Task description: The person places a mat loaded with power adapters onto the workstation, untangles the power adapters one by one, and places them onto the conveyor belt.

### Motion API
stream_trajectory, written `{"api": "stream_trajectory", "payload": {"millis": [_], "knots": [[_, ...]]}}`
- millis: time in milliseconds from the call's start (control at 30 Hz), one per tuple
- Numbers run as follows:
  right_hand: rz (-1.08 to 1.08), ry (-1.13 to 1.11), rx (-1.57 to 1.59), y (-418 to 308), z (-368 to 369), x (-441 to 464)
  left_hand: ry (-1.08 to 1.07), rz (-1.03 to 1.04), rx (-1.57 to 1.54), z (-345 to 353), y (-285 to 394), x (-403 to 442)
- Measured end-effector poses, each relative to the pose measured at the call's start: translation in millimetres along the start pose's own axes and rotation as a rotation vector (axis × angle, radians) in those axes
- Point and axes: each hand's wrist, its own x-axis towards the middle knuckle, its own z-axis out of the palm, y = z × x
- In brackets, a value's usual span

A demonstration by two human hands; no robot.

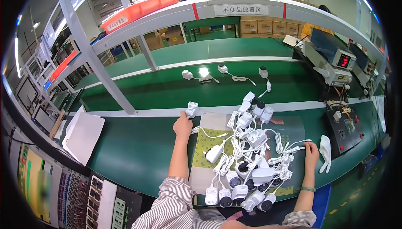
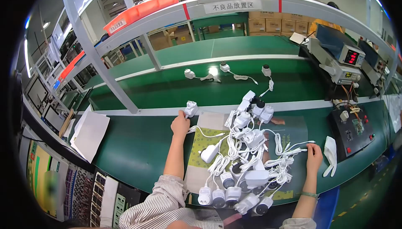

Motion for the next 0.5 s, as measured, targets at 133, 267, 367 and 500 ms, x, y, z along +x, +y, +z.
{"api": "stream_trajectory", "payload": {"millis": [133, 267, 367, 500], "knots": [[0.006, -0.025, 0.009, -1.6, -2.4, 0.0, 0.007, -0.058, -0.009, -11.3, -11.1, 0.1], [0.035, -0.140, 0.053, 27.2, -8.9, 4.1, 0.057, -0.008, -0.041, -3.9, -14.8, -0.3], [0.043, -0.217, 0.177, 52.7, -9.1, 3.0, 0.117, 0.042, -0.013, 0.6, -16.8, -1.6], [0.006, -0.324, 0.111, 59.5, -17.6, 5.8, 0.067, -0.013, -0.183, -3.6, -16.2, -1.4]]}}
